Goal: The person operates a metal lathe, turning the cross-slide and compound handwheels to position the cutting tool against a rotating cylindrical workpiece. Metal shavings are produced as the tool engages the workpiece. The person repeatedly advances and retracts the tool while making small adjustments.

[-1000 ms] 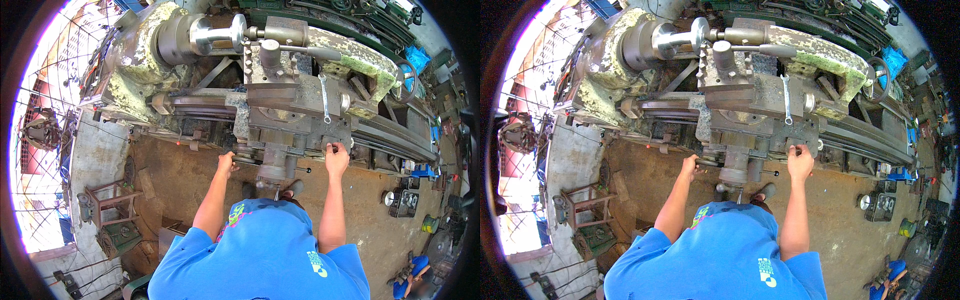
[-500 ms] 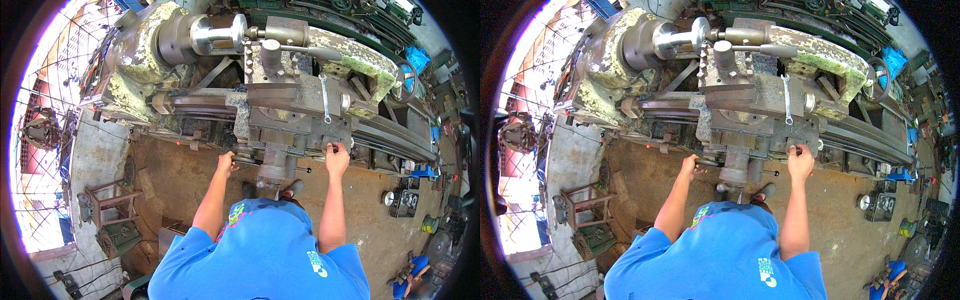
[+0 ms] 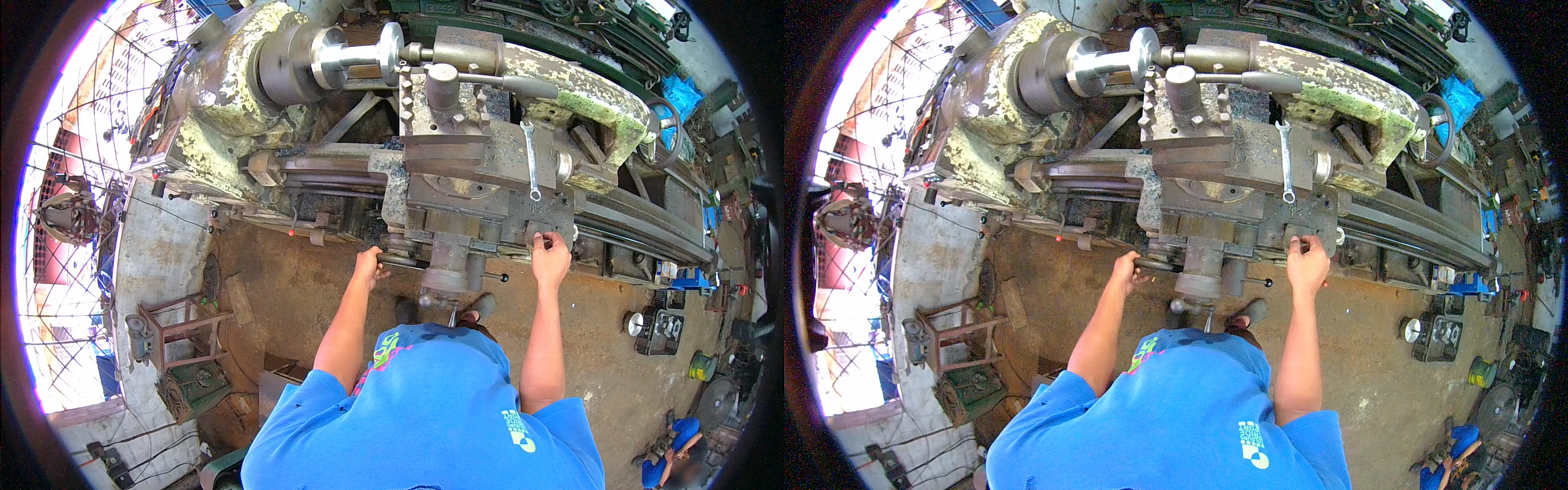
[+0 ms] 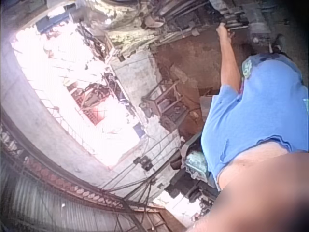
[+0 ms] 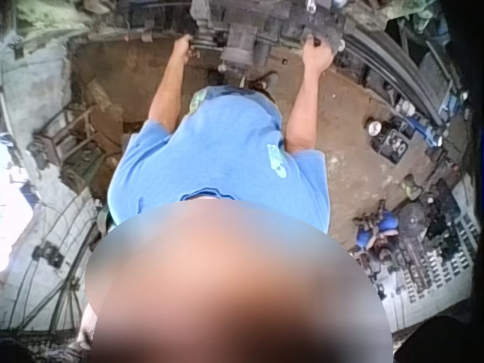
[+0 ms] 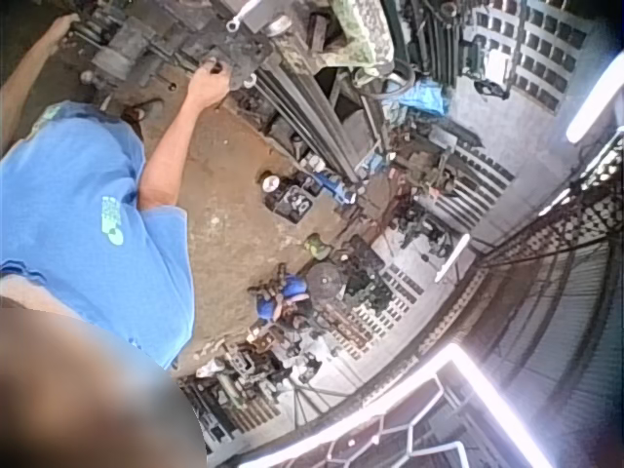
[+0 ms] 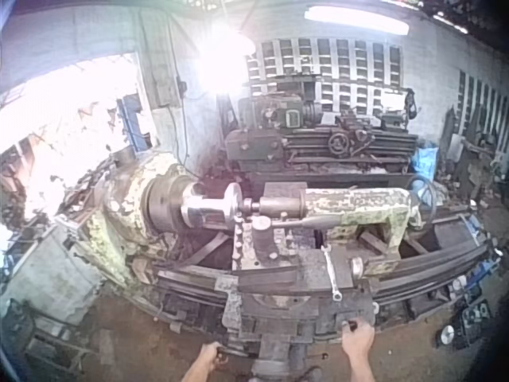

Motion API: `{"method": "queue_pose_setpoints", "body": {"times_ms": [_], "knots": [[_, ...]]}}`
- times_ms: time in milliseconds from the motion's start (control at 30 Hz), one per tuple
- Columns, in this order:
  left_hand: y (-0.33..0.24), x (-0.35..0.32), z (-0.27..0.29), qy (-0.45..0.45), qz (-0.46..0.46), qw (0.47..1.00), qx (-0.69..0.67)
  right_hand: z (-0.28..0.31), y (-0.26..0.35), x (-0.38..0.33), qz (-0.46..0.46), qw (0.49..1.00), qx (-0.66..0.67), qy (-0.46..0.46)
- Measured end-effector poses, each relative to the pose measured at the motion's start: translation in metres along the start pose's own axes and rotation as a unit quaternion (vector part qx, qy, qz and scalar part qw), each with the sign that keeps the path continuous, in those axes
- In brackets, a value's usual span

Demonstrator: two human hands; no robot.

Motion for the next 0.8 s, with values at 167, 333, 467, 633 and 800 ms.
{"method": "queue_pose_setpoints", "body": {"times_ms": [167,333,467,633,800], "knots": [[0.0003,0.0001,-0.0004,0.008,0.001,1.000,-0.009,-0.0003,-0.0003,0.0003,0.004,1.000,0.000,-0.001],[-0.0016,-0.0020,-0.0011,0.006,0.004,1.000,-0.002,-0.0002,0.0007,0.0002,0.004,1.000,0.010,0.001],[-0.0019,-0.0023,-0.0008,0.009,0.008,1.000,-0.003,-0.0004,-0.0003,0.0008,-0.006,1.000,0.007,0.009],[0.0000,-0.0004,0.0010,0.008,0.014,1.000,-0.009,-0.0006,-0.0009,0.0005,0.003,1.000,0.005,0.000],[0.0002,-0.0005,0.0028,-0.006,0.015,1.000,-0.012,-0.0016,-0.0034,0.0012,-0.003,1.000,0.022,0.007]]}}
Point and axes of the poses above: each hand's wrist, its own x-axis towards the middle knuckle, its own z-axis out of the back of the hand, y = z × x, the point moved 8 cm from there along x, towards the middle knuckle, and after that the axes turned 12 degrees about y, right-handed, at the moved point
